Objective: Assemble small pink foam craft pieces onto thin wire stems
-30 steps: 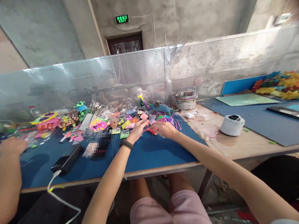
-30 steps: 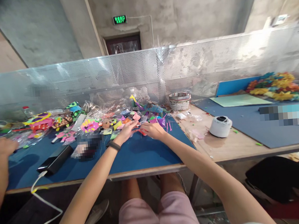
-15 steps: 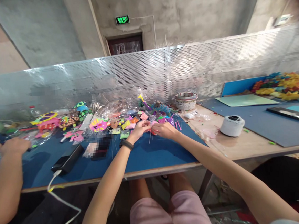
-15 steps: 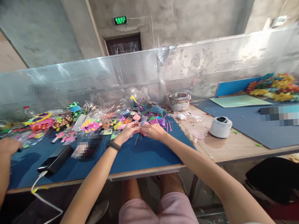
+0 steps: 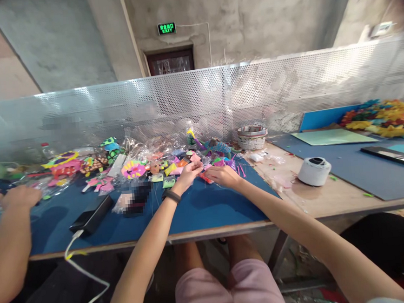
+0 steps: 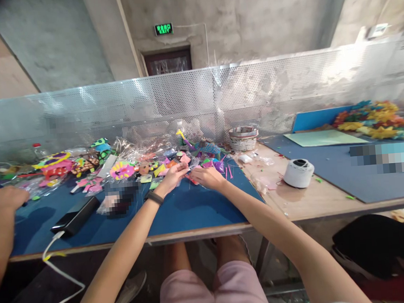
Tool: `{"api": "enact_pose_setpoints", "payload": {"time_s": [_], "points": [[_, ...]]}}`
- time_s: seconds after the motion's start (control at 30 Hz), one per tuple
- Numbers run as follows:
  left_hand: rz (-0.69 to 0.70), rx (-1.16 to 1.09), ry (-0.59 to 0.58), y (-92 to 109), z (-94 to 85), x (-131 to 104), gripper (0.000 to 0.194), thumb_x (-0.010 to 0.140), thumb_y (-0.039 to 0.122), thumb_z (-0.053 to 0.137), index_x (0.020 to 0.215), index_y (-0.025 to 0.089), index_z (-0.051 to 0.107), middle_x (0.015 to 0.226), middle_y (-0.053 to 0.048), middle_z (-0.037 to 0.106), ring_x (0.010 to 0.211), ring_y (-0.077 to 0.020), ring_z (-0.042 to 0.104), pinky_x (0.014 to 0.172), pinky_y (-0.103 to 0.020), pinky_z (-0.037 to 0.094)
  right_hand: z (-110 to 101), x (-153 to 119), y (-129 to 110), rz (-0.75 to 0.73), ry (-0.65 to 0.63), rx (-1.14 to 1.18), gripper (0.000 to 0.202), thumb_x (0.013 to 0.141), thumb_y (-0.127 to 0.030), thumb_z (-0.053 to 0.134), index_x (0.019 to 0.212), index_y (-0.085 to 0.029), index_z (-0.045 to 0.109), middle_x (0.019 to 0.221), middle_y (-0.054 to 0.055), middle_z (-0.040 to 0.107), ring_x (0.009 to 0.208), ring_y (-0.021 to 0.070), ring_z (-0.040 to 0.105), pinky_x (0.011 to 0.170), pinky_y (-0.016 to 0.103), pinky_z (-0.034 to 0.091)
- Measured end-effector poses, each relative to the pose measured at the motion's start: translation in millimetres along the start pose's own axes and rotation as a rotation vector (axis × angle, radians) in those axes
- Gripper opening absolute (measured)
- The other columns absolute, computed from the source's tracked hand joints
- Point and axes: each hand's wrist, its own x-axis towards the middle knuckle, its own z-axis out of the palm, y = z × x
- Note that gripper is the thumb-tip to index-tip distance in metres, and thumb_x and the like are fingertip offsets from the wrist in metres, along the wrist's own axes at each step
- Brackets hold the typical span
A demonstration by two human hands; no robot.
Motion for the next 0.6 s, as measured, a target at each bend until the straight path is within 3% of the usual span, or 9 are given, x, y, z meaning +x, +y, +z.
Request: {"api": "enact_pose_setpoints", "payload": {"time_s": [0.33, 0.6], "points": [[0.005, -0.046, 0.006, 4.0, 4.9, -3.2, 0.032, 0.068, 0.021, 0.08, 0.095, 0.014, 0.066, 0.092, -0.004, 0.066, 0.088, -0.0149, 0.061, 0.084, -0.029, 0.047, 0.2, -0.9, -0.6, -0.017, 0.001, -0.082, 0.036, 0.106, -0.031, 0.037, 0.104, -0.021, 0.072, 0.103, 0.009, 0.071, 0.086, 0.0151, 0.064, 0.066, 0.021, 0.043], [-0.046, 0.018, 0.002, -1.2, -1.8, -1.9, 0.044, 0.066, 0.028, 0.086, 0.103, 0.012, 0.069, 0.093, -0.007, 0.071, 0.085, -0.0148, 0.064, 0.08, -0.028, 0.048, -2.5, -3.7, 10.7, -0.084, -0.007, -0.156, 0.035, 0.106, -0.035, 0.039, 0.112, -0.023, 0.071, 0.103, 0.006, 0.073, 0.079, 0.0131, 0.065, 0.061, 0.022, 0.038]]}}
